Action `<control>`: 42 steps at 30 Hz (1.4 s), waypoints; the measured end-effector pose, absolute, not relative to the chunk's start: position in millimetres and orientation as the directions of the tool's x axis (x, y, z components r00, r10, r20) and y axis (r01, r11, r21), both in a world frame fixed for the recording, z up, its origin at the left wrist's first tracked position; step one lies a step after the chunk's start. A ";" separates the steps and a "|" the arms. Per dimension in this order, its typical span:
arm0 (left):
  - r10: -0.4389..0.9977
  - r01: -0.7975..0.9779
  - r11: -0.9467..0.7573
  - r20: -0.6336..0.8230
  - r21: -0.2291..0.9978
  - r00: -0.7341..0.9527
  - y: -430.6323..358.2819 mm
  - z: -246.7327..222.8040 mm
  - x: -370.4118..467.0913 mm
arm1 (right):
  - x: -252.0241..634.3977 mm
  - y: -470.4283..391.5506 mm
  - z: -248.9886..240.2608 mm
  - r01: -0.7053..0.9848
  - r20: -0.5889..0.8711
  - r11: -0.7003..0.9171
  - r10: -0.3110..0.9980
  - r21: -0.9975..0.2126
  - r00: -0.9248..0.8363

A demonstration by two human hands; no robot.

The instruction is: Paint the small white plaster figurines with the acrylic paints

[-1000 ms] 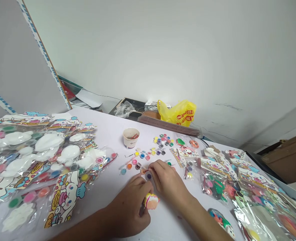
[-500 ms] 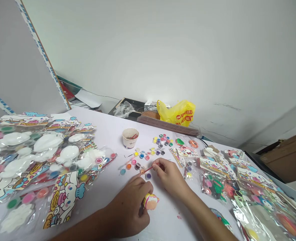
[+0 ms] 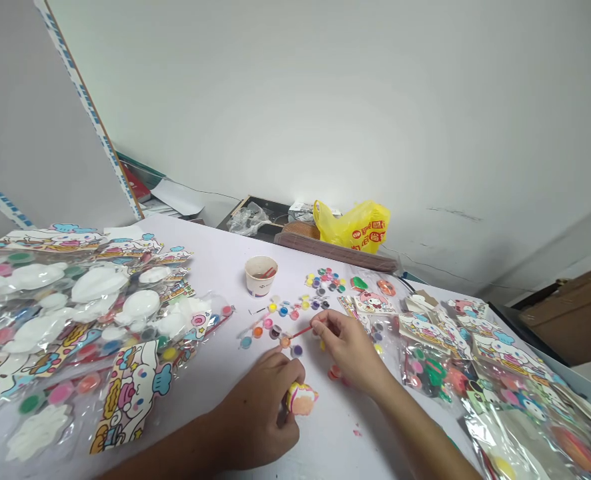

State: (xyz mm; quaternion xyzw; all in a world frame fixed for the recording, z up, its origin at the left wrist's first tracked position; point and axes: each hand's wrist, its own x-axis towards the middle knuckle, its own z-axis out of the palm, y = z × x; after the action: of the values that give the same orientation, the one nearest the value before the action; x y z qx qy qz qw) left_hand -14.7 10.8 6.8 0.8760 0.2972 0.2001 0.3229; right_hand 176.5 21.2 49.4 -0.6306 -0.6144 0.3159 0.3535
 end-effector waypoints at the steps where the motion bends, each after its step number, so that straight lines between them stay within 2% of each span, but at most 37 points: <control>1: 0.670 0.404 -0.587 0.141 0.702 0.729 11.1 6.9 -14.8 | 178.5 18.7 53.0 0.499 0.037 0.009 0.998 -0.867 0.046; 4: 0.719 0.412 -0.489 0.088 0.769 0.689 12.5 6.9 -15.2 | 186.8 4.6 65.0 0.312 0.011 -0.009 0.998 -0.950 0.062; 9: 0.742 0.359 -0.368 0.038 0.858 0.670 15.1 6.0 -15.7 | 200.1 -30.8 59.6 0.032 -0.067 -0.072 0.988 -0.997 0.138; 13: 0.747 0.338 -0.369 0.060 0.866 0.662 16.3 7.2 -15.8 | 200.0 -54.4 26.5 -0.011 -0.128 -0.128 0.983 -0.992 0.131; 15: 0.753 0.349 -0.378 0.066 0.857 0.655 16.6 8.7 -15.6 | 196.5 -63.9 9.6 -0.026 -0.107 -0.105 0.981 -0.994 0.163; 17: 0.757 0.363 -0.386 0.066 0.848 0.650 16.5 10.1 -15.4 | 192.6 -71.6 -3.4 -0.028 -0.046 -0.041 0.972 -0.999 0.231; 25: 0.741 0.390 -0.415 0.056 0.822 0.670 15.4 13.4 -16.3 | 187.7 -76.5 -16.7 0.123 0.087 0.065 0.980 -0.990 0.182; 35: 0.736 0.405 -0.416 0.040 0.814 0.676 14.9 12.1 -17.1 | 185.6 -75.9 -16.5 0.184 0.071 0.039 0.983 -0.982 0.171; 42: 0.734 0.412 -0.416 0.032 0.811 0.678 15.1 12.5 -16.3 | 188.2 -77.5 -16.2 0.253 0.110 0.059 0.975 -0.966 0.191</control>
State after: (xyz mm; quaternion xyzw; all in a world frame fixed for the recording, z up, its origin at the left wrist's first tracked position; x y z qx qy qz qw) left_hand -16.3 15.1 12.5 0.8183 0.3504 0.1956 0.4116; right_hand 188.2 -77.5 -16.2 -0.5846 -0.5253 0.3587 0.5037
